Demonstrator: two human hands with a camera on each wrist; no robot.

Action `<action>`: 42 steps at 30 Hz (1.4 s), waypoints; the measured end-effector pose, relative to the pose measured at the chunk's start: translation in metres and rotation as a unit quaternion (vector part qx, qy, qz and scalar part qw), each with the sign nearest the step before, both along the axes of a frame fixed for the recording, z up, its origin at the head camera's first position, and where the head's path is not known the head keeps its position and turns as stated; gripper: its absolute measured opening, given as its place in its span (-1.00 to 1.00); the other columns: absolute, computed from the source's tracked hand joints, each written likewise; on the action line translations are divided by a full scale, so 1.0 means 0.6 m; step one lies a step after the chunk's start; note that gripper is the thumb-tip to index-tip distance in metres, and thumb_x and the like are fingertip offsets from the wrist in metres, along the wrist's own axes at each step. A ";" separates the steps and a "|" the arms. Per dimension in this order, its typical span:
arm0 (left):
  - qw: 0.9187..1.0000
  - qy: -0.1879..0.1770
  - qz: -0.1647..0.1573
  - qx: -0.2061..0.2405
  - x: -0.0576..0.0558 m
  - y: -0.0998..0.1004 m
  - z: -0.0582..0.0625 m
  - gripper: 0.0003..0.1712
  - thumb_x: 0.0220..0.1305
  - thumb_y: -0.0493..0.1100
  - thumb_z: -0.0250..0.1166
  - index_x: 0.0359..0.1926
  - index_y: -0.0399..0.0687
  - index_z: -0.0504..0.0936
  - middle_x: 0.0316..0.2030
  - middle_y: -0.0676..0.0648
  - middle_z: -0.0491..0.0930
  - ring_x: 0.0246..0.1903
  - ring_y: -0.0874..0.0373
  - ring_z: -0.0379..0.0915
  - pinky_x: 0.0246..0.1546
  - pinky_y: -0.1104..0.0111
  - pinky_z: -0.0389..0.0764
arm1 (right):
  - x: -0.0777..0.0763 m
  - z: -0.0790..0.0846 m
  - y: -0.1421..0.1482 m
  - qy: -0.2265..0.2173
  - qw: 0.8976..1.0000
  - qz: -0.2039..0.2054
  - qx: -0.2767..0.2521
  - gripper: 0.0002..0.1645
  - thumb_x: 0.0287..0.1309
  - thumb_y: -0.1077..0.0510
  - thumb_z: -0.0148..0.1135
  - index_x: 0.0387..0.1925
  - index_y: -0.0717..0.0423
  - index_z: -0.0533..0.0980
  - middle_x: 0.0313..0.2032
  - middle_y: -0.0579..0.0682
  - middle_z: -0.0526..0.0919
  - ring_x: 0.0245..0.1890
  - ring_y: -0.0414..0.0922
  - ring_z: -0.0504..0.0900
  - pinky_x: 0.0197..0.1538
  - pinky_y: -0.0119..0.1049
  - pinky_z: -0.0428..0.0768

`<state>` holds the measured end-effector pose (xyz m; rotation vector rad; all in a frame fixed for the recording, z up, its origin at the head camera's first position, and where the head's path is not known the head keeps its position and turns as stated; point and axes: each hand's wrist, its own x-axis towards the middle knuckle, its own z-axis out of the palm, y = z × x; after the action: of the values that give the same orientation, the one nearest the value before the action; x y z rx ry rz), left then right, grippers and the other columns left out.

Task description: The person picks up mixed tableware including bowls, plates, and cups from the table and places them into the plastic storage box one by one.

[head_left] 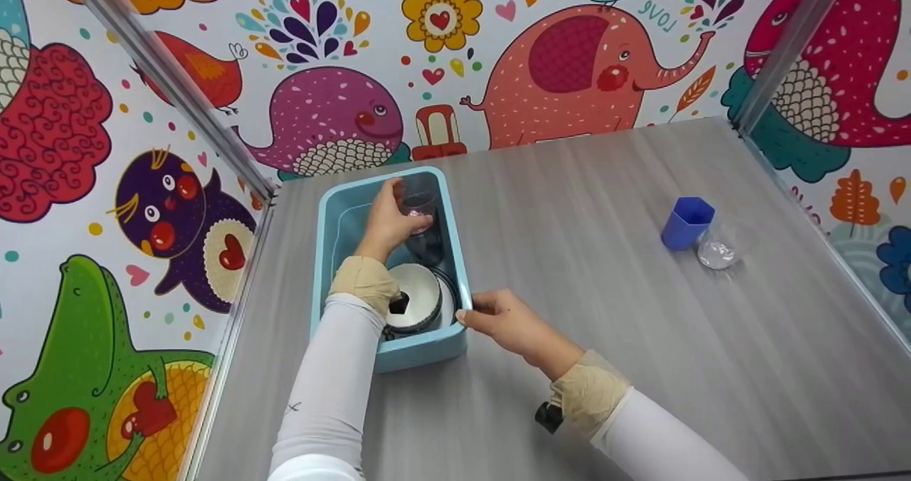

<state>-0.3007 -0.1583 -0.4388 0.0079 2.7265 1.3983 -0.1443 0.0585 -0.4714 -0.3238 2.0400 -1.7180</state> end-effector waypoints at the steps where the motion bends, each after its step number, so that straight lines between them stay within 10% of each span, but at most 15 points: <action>1: 1.000 0.002 -0.001 -0.005 -0.001 0.000 -0.001 0.04 0.11 -0.20 0.52 0.51 -0.11 0.11 0.44 -0.24 0.27 0.39 -0.12 0.29 0.40 0.07 0.39 | 0.000 -0.001 0.000 0.001 1.000 -0.001 -0.001 -0.70 0.42 0.04 0.18 -0.03 0.13 0.68 -0.16 -0.09 0.75 -0.03 -0.21 0.63 0.31 0.05 0.50; 42: 0.994 -0.047 0.017 -0.099 0.002 -0.008 -0.021 -0.02 0.15 0.06 0.45 0.47 -0.21 0.23 0.43 -0.28 0.23 0.40 -0.14 0.22 0.44 -0.01 0.30 | 0.002 -0.004 0.001 -0.013 1.000 -0.013 0.001 -0.55 0.43 0.00 0.17 0.19 0.17 0.58 0.11 0.07 0.69 0.24 -0.05 0.57 0.39 0.13 0.41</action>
<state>-0.2995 -0.1631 -0.4516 -0.1130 2.7848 1.0990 -0.1429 0.0591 -0.4740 -0.2744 2.0363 -1.7258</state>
